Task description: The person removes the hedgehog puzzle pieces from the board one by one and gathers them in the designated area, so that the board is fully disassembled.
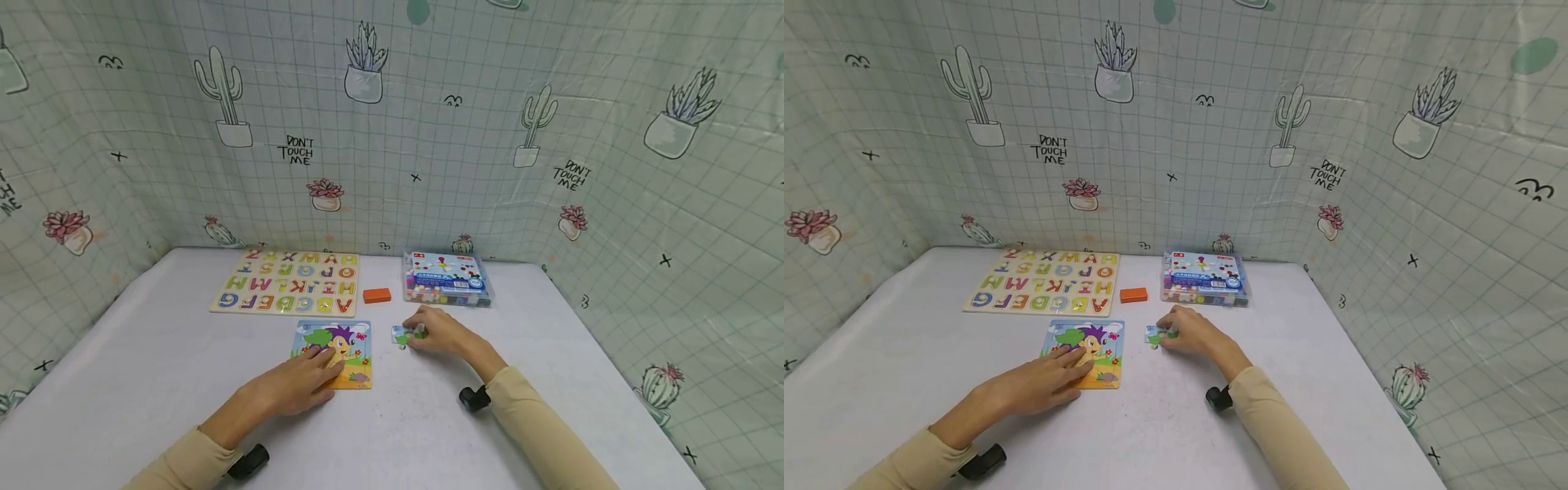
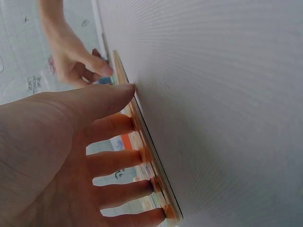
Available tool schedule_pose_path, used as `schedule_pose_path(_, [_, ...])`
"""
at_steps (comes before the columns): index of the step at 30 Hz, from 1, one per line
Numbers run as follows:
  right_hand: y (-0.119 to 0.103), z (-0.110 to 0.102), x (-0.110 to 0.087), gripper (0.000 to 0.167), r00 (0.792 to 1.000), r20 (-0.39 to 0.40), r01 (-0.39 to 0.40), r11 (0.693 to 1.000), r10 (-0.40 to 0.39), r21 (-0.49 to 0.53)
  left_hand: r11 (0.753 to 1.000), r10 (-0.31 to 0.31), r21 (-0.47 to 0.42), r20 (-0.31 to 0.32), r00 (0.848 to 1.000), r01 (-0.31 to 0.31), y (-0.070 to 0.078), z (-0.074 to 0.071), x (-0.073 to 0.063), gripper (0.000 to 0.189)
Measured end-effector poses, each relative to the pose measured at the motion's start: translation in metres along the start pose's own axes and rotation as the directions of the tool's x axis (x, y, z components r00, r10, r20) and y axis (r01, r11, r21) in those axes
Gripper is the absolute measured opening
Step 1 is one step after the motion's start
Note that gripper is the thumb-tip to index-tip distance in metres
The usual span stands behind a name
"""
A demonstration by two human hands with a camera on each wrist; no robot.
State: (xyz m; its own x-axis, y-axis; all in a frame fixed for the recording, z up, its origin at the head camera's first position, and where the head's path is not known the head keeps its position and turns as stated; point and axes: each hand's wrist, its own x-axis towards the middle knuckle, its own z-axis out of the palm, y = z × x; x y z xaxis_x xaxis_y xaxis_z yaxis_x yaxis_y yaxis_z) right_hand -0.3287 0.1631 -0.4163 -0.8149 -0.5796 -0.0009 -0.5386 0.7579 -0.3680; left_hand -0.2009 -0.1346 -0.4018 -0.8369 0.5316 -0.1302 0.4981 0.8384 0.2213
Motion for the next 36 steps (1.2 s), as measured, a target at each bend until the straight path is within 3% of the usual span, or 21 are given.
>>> schedule_pose_path(8, [-0.005,0.001,0.001,0.035,1.000,0.001,-0.025,1.000,0.025,0.004,1.000,0.005,-0.006,-0.003,1.000,-0.005,0.000,0.001,0.001,0.052])
schedule_pose_path(22, [-0.042,0.012,0.013,0.035,0.993,0.011,0.121,0.993,-0.121,-0.001,1.000,0.001,-0.004,-0.005,1.000,-0.001,0.000,0.001,0.001,0.052])
schedule_pose_path(30, [-0.062,0.019,0.021,0.034,0.988,0.056,0.143,0.990,-0.143,-0.013,1.000,0.005,-0.005,0.001,1.000,-0.005,0.000,0.000,0.002,0.052])
schedule_pose_path(36, [-0.074,0.027,0.025,0.034,0.985,0.048,0.168,0.985,-0.166,-0.036,1.000,0.006,-0.012,0.008,1.000,-0.006,-0.001,0.001,0.003,0.053])
